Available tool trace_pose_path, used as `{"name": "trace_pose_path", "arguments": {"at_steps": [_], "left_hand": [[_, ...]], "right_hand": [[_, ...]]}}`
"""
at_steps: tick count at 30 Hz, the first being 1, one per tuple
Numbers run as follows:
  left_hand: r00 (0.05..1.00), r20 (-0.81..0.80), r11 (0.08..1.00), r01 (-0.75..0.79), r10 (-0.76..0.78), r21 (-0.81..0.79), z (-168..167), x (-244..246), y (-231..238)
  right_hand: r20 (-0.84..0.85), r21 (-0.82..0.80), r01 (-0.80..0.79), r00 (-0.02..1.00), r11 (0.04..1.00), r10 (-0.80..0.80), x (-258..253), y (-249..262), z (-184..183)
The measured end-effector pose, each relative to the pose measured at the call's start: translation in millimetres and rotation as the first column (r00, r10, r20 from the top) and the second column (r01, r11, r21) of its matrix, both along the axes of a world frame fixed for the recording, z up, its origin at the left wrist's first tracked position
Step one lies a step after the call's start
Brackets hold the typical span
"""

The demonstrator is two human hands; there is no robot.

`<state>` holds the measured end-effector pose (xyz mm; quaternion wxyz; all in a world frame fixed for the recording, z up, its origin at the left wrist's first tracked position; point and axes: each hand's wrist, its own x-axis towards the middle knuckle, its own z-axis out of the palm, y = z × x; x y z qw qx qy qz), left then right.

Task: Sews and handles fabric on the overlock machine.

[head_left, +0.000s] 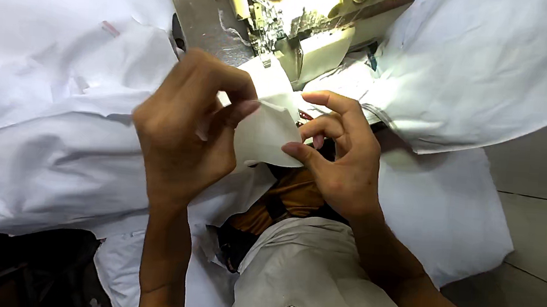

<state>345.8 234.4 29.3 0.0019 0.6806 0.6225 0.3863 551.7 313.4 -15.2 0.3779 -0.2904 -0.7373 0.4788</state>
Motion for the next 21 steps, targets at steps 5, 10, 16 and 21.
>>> {"name": "trace_pose_path", "arguments": {"at_steps": [5,10,16,21], "left_hand": [[0.985,-0.104,0.99,-0.141,0.138,-0.022,-13.5,-14.8,46.1],[0.971,-0.114,0.968,-0.222,0.208,-0.12,-42.1,-24.1,62.8],[0.959,-0.076,0.937,-0.282,0.272,-0.207,-36.8,-12.3,55.5],[0.974,-0.046,0.971,-0.226,0.223,-0.075,-50.8,-26.7,58.6]], "right_hand": [[0.075,0.014,0.101,0.992,0.995,-0.101,-20.7,24.8,-21.6],[0.218,-0.008,0.154,0.965,0.988,-0.148,-24.4,34.1,-55.1],[0.124,-0.276,0.061,0.992,0.959,-0.028,-14.9,36.7,-59.4],[0.041,-0.293,0.072,0.997,0.953,-0.062,-18.0,35.9,-60.6]]}}
